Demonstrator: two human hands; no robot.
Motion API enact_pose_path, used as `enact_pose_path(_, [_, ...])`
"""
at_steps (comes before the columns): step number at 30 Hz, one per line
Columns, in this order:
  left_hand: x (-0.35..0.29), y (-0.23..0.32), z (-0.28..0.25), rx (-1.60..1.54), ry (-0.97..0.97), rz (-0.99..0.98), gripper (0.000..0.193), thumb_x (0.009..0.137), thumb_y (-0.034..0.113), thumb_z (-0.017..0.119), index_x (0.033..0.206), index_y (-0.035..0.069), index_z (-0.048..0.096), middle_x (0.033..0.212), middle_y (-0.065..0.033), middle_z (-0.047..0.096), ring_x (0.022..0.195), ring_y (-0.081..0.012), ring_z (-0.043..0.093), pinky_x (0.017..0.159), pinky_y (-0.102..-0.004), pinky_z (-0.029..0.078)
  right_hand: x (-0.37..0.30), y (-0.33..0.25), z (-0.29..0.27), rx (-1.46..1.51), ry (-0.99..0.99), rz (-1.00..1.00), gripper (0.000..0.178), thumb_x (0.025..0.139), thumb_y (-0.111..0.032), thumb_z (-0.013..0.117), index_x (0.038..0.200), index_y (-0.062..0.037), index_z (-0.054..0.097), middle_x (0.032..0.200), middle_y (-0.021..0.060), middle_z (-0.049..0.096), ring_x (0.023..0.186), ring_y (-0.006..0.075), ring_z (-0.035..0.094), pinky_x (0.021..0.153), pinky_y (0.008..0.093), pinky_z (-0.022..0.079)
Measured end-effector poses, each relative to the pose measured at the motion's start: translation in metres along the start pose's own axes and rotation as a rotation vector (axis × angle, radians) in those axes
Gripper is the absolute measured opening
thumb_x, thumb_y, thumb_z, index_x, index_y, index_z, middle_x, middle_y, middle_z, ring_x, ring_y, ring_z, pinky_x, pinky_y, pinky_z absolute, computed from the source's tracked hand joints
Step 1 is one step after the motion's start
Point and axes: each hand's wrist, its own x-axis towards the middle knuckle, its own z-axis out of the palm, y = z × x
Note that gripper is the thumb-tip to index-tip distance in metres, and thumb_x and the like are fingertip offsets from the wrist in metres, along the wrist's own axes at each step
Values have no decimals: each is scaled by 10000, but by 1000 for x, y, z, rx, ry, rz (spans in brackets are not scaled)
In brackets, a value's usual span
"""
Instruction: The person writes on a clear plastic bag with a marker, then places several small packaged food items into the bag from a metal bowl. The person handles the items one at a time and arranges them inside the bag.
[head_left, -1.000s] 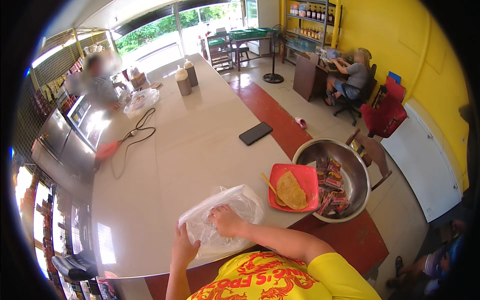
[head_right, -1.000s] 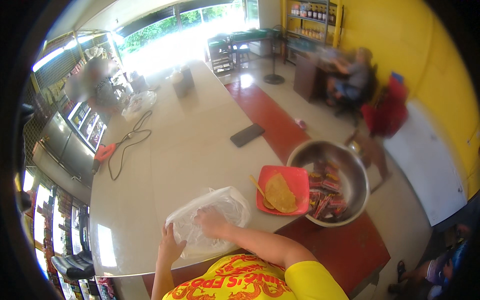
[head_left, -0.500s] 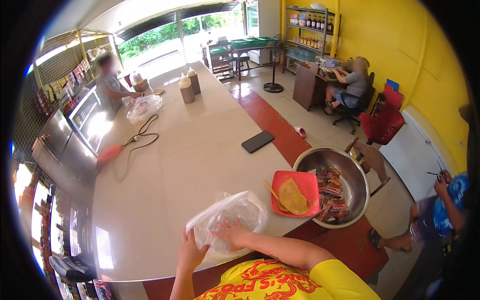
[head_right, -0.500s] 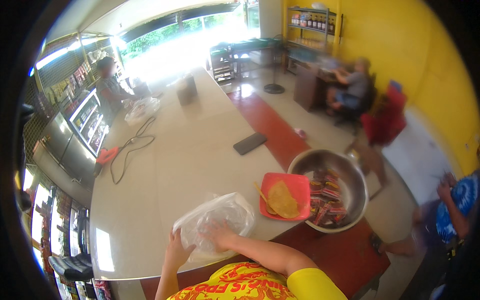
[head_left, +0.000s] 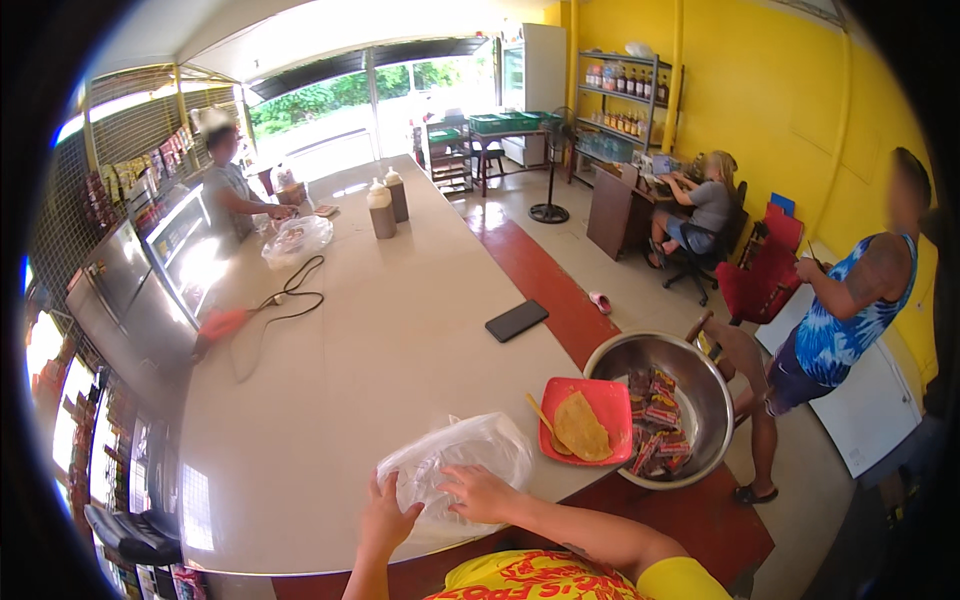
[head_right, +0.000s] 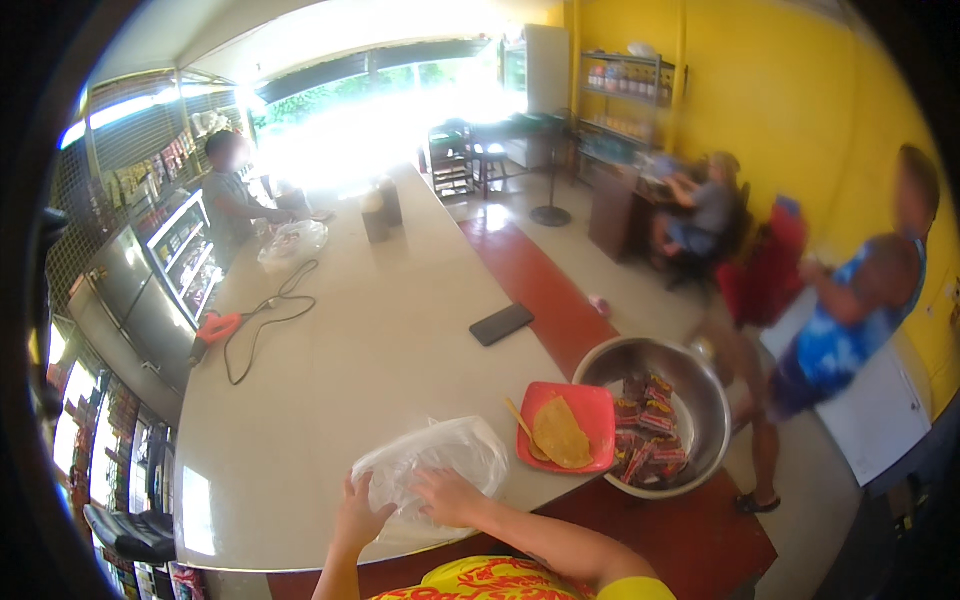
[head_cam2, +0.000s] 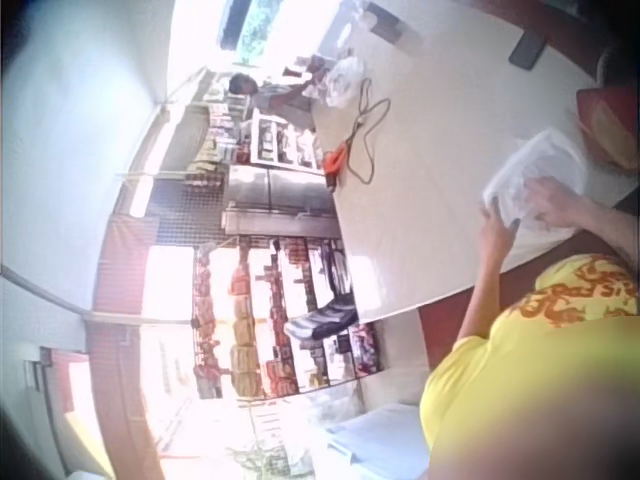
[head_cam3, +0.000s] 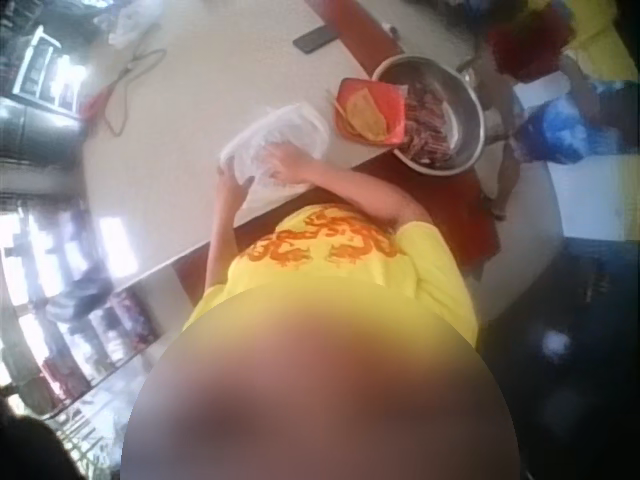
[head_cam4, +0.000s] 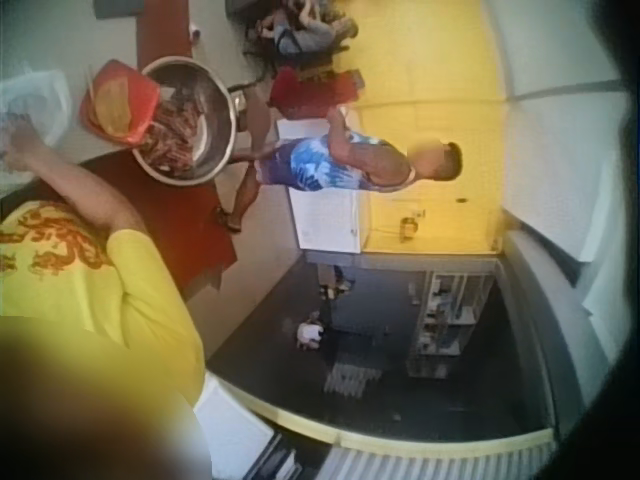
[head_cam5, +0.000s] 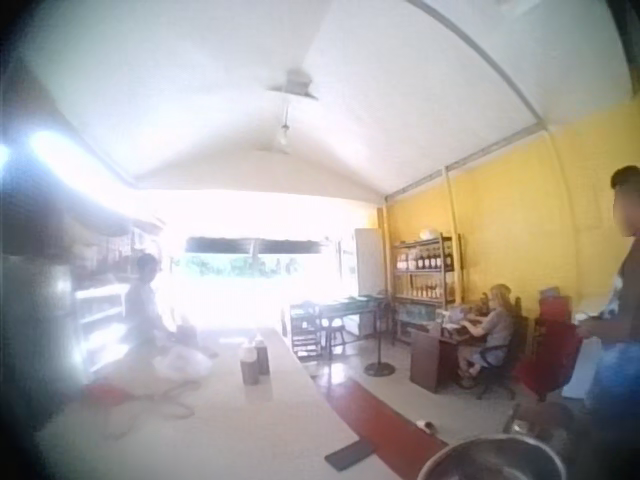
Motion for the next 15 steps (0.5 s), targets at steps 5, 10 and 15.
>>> enact_pose_path(5, [-2,6,8,-56,163,36,619,803,313,715,1345,168,455,1479,-204,273,991,-411,619,819,-454,523,-19,5,-23,105,111,-21,387,803,-212,679,1173,-109,626,1292,138,520,1115,328,551,935,422,453])
enact_pose_path(10, [-2,9,16,-33,340,131,573,791,288,729,1302,177,495,1446,-191,330,949,-387,635,763,-445,539,-35,0,-50,131,135,48,338,816,-194,667,1147,-131,639,1253,107,547,1034,318,596,884,398,487])
enact_pose_path(15, [-4,3,12,-34,331,68,608,787,282,733,1322,171,466,1452,-188,321,963,-393,630,764,-451,537,-51,5,-81,172,309,64,262,822,-171,669,1075,-105,659,1185,100,586,994,311,615,843,382,510])
